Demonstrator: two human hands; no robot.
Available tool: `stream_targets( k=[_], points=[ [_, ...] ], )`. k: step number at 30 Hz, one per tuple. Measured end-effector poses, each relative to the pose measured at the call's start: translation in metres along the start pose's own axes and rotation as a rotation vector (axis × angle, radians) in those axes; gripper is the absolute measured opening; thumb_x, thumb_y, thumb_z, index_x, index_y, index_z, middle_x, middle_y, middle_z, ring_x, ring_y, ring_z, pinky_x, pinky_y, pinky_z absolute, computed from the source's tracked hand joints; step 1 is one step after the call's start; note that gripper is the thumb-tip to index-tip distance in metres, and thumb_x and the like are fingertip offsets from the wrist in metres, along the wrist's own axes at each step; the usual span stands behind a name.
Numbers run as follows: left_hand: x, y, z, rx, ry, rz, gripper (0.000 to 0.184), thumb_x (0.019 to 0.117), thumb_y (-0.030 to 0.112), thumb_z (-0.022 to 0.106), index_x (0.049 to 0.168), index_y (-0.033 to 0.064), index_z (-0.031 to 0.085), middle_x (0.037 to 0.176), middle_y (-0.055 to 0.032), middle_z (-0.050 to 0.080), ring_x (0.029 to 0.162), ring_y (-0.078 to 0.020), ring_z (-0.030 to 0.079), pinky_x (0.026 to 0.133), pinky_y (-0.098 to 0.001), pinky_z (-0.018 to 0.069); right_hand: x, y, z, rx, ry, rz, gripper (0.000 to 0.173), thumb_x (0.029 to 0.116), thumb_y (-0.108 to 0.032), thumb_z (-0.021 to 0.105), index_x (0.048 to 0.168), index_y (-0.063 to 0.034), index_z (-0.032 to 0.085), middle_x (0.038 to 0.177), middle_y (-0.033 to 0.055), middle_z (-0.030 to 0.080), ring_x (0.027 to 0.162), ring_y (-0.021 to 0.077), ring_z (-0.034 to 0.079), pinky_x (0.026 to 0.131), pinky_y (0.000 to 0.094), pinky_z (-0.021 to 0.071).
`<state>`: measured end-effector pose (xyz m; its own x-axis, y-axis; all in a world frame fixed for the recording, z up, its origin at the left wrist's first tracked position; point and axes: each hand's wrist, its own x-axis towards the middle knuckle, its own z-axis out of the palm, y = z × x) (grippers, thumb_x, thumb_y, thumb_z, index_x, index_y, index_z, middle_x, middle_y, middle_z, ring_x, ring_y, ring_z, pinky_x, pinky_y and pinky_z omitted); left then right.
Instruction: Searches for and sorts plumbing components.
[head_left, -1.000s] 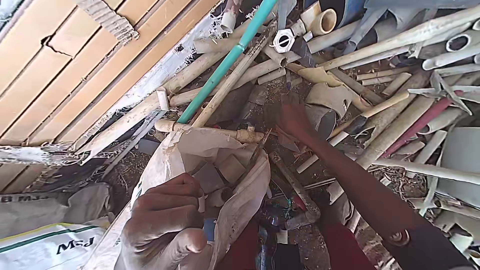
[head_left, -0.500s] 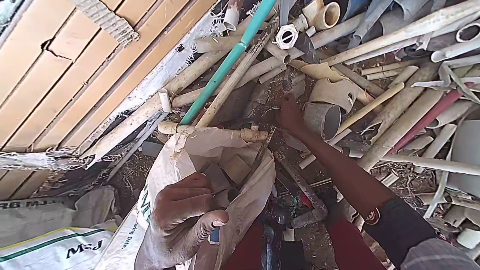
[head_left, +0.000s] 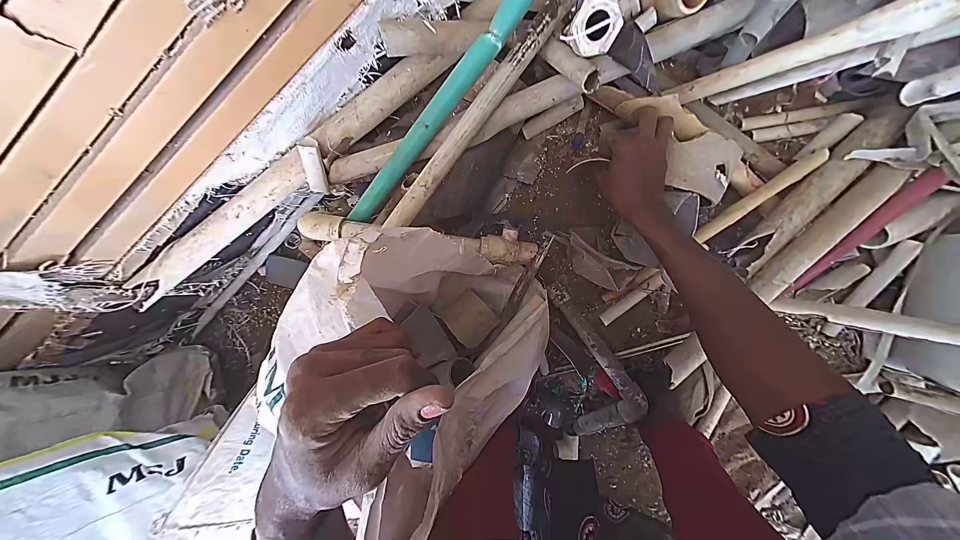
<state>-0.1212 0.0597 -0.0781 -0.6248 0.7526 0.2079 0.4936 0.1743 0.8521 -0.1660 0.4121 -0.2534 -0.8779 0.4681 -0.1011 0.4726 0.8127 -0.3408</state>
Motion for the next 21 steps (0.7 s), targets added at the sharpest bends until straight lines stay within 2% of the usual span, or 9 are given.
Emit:
stream_targets(
  k=[4, 5, 8, 11, 13, 14, 17, 19, 21],
  points=[
    [0.0, 0.005, 0.002, -0.038, 0.056, 0.072, 0.042, 0.1063, 0.043, 0.052, 0.075, 0.0159, 0.059, 0.063, 0.0071, 0.058, 0.067, -0.0044, 0.06, 0.075, -0.0238, 0.0503, 0.003, -0.005, 0.003, -0.11, -0.079, 0.009, 0.027, 0.0866, 0.007, 0.065, 0.113, 0.0055, 0.07, 0.153, 0.0359, 0.034, 0.138, 0.0559, 0.037, 0.1, 0.0582, 0.0482],
    [0.0, 0.005, 0.002, -0.042, 0.07, 0.085, 0.042, 0.1064, 0.043, 0.051, 0.074, 0.0158, 0.059, 0.062, 0.0069, 0.057, 0.066, -0.005, 0.06, 0.074, -0.0244, 0.05, 0.004, -0.006, 0.002, -0.121, -0.095, 0.024, 0.027, 0.0882, 0.006, 0.064, 0.115, 0.0057, 0.069, 0.152, 0.0363, 0.035, 0.137, 0.0563, 0.038, 0.1, 0.0586, 0.0488],
    [-0.001, 0.005, 0.002, -0.028, 0.098, 0.084, 0.042, 0.1063, 0.043, 0.051, 0.075, 0.0162, 0.058, 0.062, 0.0071, 0.056, 0.066, -0.0047, 0.06, 0.074, -0.0244, 0.0504, 0.002, -0.013, -0.005, -0.166, -0.23, 0.075, 0.026, 0.0962, 0.003, 0.056, 0.12, 0.0105, 0.064, 0.131, 0.0377, 0.055, 0.131, 0.0566, 0.047, 0.095, 0.0611, 0.0502],
    [0.001, 0.004, 0.003, -0.015, 0.093, 0.085, 0.042, 0.1067, 0.042, 0.051, 0.075, 0.0154, 0.058, 0.062, 0.0065, 0.057, 0.066, -0.0042, 0.06, 0.076, -0.0242, 0.0506, -0.007, -0.017, -0.011, -0.145, -0.335, 0.027, 0.023, 0.0976, 0.002, 0.056, 0.117, 0.0123, 0.062, 0.119, 0.0353, 0.062, 0.124, 0.0549, 0.054, 0.093, 0.0621, 0.0508],
    [0.004, 0.005, 0.004, -0.009, 0.092, 0.091, 0.043, 0.1068, 0.042, 0.051, 0.074, 0.0148, 0.058, 0.061, 0.0056, 0.057, 0.064, -0.0048, 0.06, 0.076, -0.0245, 0.0507, -0.033, -0.013, -0.021, -0.004, -0.238, -0.078, 0.023, 0.0947, 0.002, 0.062, 0.116, 0.0088, 0.065, 0.116, 0.0324, 0.064, 0.119, 0.0527, 0.057, 0.094, 0.0628, 0.0487],
    [0.004, 0.005, 0.005, -0.007, 0.096, 0.094, 0.044, 0.1068, 0.042, 0.051, 0.074, 0.0145, 0.058, 0.061, 0.0053, 0.056, 0.064, -0.0053, 0.06, 0.075, -0.0245, 0.0506, -0.052, -0.011, -0.03, 0.094, -0.159, -0.112, 0.028, 0.091, 0.002, 0.067, 0.118, 0.0069, 0.064, 0.115, 0.0314, 0.064, 0.114, 0.0518, 0.059, 0.09, 0.0632, 0.0498],
    [0.0, 0.004, 0.004, -0.011, 0.135, 0.107, 0.044, 0.1065, 0.042, 0.052, 0.072, 0.0146, 0.056, 0.061, 0.0052, 0.055, 0.064, -0.006, 0.059, 0.074, -0.0254, 0.0506, -0.094, -0.006, -0.048, 0.238, 0.047, -0.082, 0.028, 0.0949, -0.007, 0.063, 0.119, 0.0045, 0.055, 0.107, 0.0276, 0.061, 0.085, 0.045, 0.066, 0.067, 0.06, 0.0532],
    [0.0, 0.004, 0.004, -0.007, 0.179, 0.128, 0.043, 0.1061, 0.041, 0.052, 0.071, 0.0155, 0.055, 0.06, 0.0058, 0.054, 0.063, -0.0063, 0.058, 0.072, -0.0258, 0.05, -0.115, -0.02, -0.053, 0.33, 0.139, -0.065, 0.028, 0.0934, -0.008, 0.062, 0.117, 0.0064, 0.056, 0.098, 0.0255, 0.063, 0.074, 0.0406, 0.065, 0.06, 0.0557, 0.0522],
    [0.002, 0.006, 0.006, 0.012, 0.197, 0.152, 0.044, 0.1061, 0.042, 0.052, 0.071, 0.0166, 0.054, 0.06, 0.0062, 0.052, 0.063, -0.0068, 0.057, 0.071, -0.0256, 0.0489, -0.155, -0.047, -0.048, 0.531, 0.107, -0.266, 0.021, 0.0902, -0.006, 0.063, 0.108, 0.0052, 0.063, 0.088, 0.0191, 0.066, 0.07, 0.0311, 0.066, 0.059, 0.0469, 0.0553]
  ],
)
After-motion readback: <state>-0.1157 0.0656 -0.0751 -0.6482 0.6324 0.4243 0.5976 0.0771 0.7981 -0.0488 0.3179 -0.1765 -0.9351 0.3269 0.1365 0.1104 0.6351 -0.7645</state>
